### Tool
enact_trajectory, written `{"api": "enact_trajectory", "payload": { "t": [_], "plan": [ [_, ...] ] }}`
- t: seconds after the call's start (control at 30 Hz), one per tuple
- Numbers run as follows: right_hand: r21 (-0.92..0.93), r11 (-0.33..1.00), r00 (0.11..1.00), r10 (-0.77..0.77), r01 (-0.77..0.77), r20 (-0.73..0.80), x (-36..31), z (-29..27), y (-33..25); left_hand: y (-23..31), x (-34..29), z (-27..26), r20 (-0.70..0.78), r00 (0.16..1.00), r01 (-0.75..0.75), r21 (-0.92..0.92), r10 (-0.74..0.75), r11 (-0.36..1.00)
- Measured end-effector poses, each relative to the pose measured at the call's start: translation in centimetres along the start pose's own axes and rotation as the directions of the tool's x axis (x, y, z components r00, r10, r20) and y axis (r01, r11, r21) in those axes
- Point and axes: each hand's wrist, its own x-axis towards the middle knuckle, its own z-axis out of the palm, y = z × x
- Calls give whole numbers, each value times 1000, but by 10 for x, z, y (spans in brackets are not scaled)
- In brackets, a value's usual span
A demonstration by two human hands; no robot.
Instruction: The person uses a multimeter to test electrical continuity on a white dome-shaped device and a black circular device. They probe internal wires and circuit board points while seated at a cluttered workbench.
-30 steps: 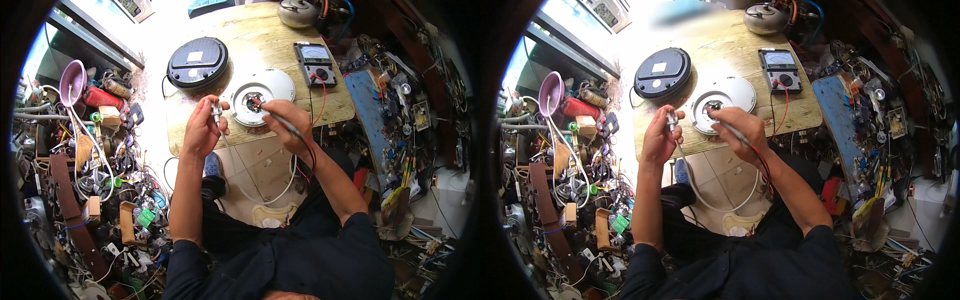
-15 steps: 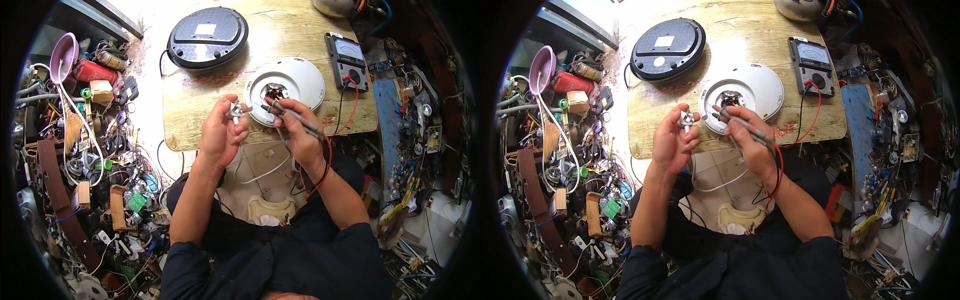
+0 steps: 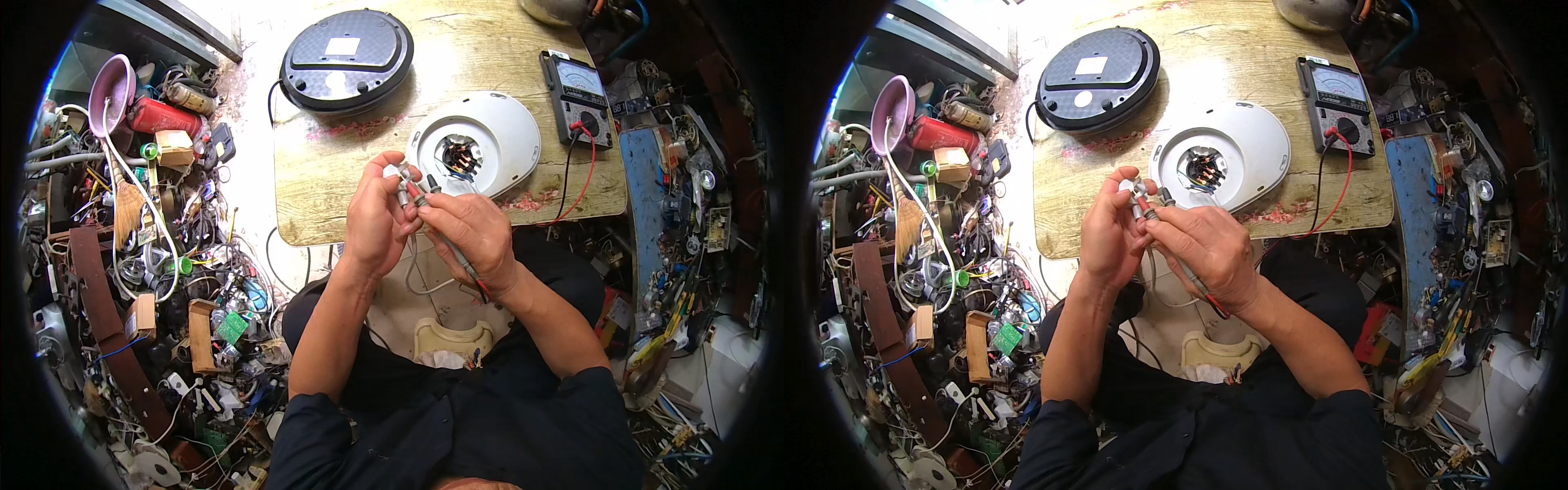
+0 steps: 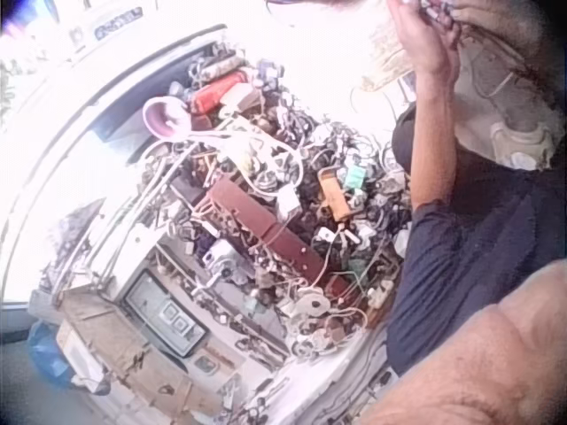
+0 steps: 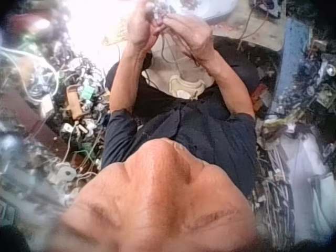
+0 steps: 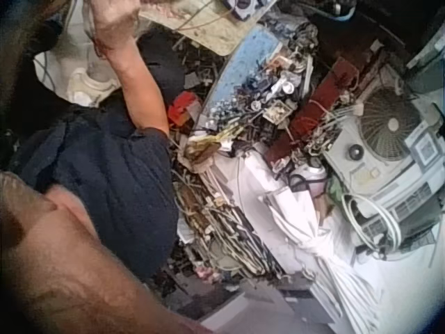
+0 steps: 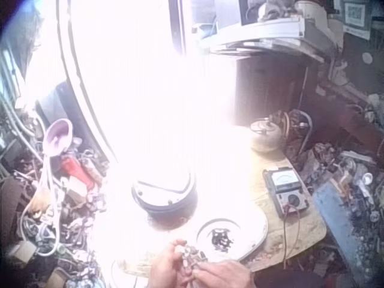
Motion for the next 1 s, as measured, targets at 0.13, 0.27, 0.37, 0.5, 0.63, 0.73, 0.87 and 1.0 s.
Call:
{"api": "enact_trajectory", "payload": {
  "t": [0.13, 0.27, 0.37, 0.5, 0.63, 0.73, 0.87, 1.0],
  "plan": [
    [-4, 1000, 1000, 8, -8, -5, -1, 2, -1, -1, -1, 0, 1, 1000, -28, 63, 28, 998],
    [-27, 1000, 1000, -6, 5, -16, 0, 3, -2, 0, -5, 2, 5, 997, -72, 92, 71, 993],
    [-39, 999, 999, -32, 31, -23, -1, 6, -1, -3, -4, -1, 16, 994, -107, 83, 106, 991],
    [-100, 993, 998, -65, 63, -10, -2, 3, -1, -2, -6, 5, 6, 994, -106, 131, 106, 986],
    [-142, 986, 996, -88, 88, 0, -1, 4, 0, -2, -7, 7, -6, 993, -112, 153, 114, 982],
    [-152, 982, 994, -112, 110, -7, -1, 5, 1, -6, -4, -4, 37, 989, -147, 109, 144, 983],
    [-146, 983, 992, -121, 116, -29, -2, 5, 0, -5, -7, 0, 78, 984, -165, 24, 163, 986],
    [-148, 979, 988, -146, 138, -49, 0, 5, 0, -6, -6, 1, 68, 984, -163, -13, 163, 987]
  ]
}}
